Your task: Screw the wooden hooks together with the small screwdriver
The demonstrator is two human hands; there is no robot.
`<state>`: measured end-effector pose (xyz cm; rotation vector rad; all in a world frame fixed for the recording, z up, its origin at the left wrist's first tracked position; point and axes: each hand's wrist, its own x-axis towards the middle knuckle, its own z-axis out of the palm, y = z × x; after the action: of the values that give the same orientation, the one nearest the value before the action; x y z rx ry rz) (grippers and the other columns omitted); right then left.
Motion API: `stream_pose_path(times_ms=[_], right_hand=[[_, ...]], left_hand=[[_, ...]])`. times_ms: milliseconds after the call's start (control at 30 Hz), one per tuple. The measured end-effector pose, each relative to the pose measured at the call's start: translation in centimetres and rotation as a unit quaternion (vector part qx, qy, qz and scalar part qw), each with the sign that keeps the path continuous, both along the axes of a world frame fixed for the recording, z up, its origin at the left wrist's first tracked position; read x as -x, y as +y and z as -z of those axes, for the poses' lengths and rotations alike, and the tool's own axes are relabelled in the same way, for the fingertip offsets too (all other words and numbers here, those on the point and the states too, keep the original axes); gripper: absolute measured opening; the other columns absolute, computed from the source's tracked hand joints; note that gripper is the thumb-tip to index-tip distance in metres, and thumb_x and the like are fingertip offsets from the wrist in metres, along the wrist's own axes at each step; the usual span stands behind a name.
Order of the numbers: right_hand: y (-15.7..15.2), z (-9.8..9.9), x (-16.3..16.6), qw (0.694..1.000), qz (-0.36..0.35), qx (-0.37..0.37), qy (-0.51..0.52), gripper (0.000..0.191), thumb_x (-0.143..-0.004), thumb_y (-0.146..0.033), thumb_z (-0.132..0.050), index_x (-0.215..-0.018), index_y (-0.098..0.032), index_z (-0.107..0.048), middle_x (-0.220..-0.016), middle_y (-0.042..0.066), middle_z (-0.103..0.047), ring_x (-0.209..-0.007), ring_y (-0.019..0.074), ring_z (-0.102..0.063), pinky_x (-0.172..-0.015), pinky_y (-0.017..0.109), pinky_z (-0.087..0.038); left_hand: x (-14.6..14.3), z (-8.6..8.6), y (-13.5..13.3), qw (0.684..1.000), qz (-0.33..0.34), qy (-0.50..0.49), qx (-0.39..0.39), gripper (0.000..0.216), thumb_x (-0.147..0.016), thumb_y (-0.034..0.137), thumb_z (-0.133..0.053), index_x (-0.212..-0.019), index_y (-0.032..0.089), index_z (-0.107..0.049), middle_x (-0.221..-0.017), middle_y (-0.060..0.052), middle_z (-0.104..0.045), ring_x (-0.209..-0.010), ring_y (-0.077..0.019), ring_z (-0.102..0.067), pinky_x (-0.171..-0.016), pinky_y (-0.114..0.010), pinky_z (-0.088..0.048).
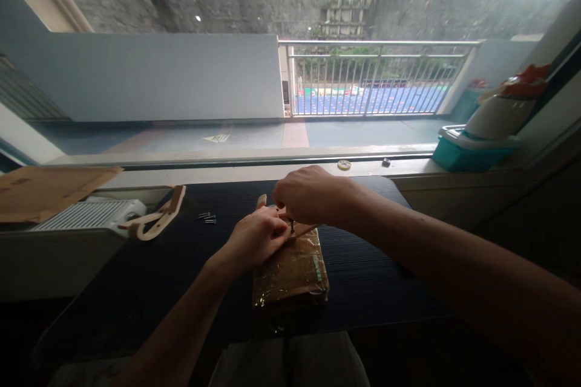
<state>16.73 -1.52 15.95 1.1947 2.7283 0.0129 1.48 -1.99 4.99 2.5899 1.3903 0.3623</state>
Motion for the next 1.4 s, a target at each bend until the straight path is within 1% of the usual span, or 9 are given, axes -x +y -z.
stream_pose_path(times_ms=[100,200,400,500,667,833,933,1200,1400], right_hand=[[0.1,0.1,0.2,0.999,-0.015,0.02,-0.024,0.019,-0.082,-0.015,-0.05,-0.077,-0.017,-0.068,-0.075,0.004,-0.067,-0.064,0.0125,-0.053,-0.054,0.026,-0.028],[0.2,0.4,0.2,0.999,-0.009,0.02,-0.037,0.021,-0.084,-0.013,-0.047,-0.078,-0.015,-0.067,-0.077,0.006,-0.067,-0.066,0.0127,-0.053,-0.056,0.026,-0.029],[0.0,0.8,0.2,1.0,0.019,0.011,-0.022,0.026,-0.088,-0.019,-0.043,-0.079,-0.014,-0.067,-0.075,0.007,-0.066,-0.062,0.0125,-0.052,-0.055,0.026,-0.029],[-0.1,0.5,0.1,0.999,0.031,0.017,-0.022,0.027,-0.089,-0.023,-0.043,-0.079,-0.014,-0.067,-0.072,0.006,-0.066,-0.06,0.0124,-0.05,-0.053,0.027,-0.027],[0.0,0.0,-0.2,1.0,0.021,0.01,0.008,0.024,-0.085,-0.033,-0.051,-0.093,-0.019,-0.069,-0.075,0.005,-0.067,-0.062,0.0135,-0.051,-0.055,0.027,-0.028],[0.0,0.2,0.0,0.999,-0.011,0.032,-0.003,0.024,-0.086,-0.02,-0.046,-0.077,-0.015,-0.068,-0.073,0.005,-0.065,-0.061,0.0107,-0.049,-0.055,0.026,-0.028],[0.1,0.4,0.1,0.999,-0.012,0.037,-0.003,0.025,-0.087,-0.017,-0.044,-0.077,-0.014,-0.067,-0.075,0.005,-0.064,-0.062,0.0105,-0.048,-0.057,0.026,-0.029],[0.4,1.2,0.2,0.999,0.042,0.005,0.002,0.029,-0.09,-0.026,-0.042,-0.079,-0.013,-0.066,-0.068,0.006,-0.063,-0.056,0.011,-0.043,-0.052,0.026,-0.025],[0.3,0.4,-0.1,1.0,0.011,-0.009,0.025,0.024,-0.084,-0.035,-0.051,-0.087,-0.018,-0.067,-0.067,0.003,-0.063,-0.057,0.0116,-0.046,-0.053,0.026,-0.026]], left_hand=[[0.0,0.0,0.0,1.0,0.012,-0.013,-0.011,0.029,-0.084,0.031,-0.052,-0.06,0.019,-0.063,-0.095,-0.002,-0.066,-0.087,-0.0162,-0.058,-0.077,-0.026,-0.044],[0.0,0.0,0.0,1.0,0.004,-0.019,-0.002,0.027,-0.083,0.029,-0.053,-0.06,0.02,-0.064,-0.094,-0.002,-0.066,-0.087,-0.0163,-0.058,-0.082,-0.027,-0.044],[-0.1,-0.1,0.0,0.999,-0.013,-0.019,0.024,0.024,-0.082,0.029,-0.057,-0.061,0.021,-0.066,-0.095,-0.002,-0.066,-0.088,-0.0171,-0.059,-0.086,-0.029,-0.044],[-0.2,-0.3,0.0,1.0,-0.014,-0.005,0.016,0.027,-0.082,0.03,-0.055,-0.06,0.02,-0.065,-0.09,-0.003,-0.066,-0.084,-0.0164,-0.059,-0.083,-0.028,-0.045],[-0.1,-0.2,-0.1,1.0,-0.013,0.016,0.007,0.027,-0.083,0.031,-0.053,-0.062,0.019,-0.064,-0.086,-0.003,-0.066,-0.077,-0.0154,-0.058,-0.071,-0.027,-0.045],[-0.1,0.0,-0.1,1.0,-0.002,-0.009,0.0,0.027,-0.083,0.029,-0.054,-0.06,0.019,-0.064,-0.092,-0.003,-0.065,-0.082,-0.0151,-0.058,-0.083,-0.028,-0.044],[-0.2,-0.1,-0.2,1.0,-0.01,-0.014,0.002,0.027,-0.083,0.029,-0.054,-0.06,0.019,-0.064,-0.092,-0.003,-0.065,-0.084,-0.0152,-0.058,-0.087,-0.029,-0.044],[-0.3,-0.6,-0.2,1.0,-0.02,0.001,0.016,0.027,-0.082,0.027,-0.054,-0.057,0.018,-0.062,-0.084,-0.004,-0.065,-0.08,-0.0152,-0.057,-0.084,-0.028,-0.045],[-0.2,-0.4,-0.2,1.0,-0.023,0.009,0.015,0.028,-0.083,0.029,-0.053,-0.059,0.017,-0.062,-0.088,-0.004,-0.065,-0.078,-0.0153,-0.057,-0.079,-0.029,-0.045]])
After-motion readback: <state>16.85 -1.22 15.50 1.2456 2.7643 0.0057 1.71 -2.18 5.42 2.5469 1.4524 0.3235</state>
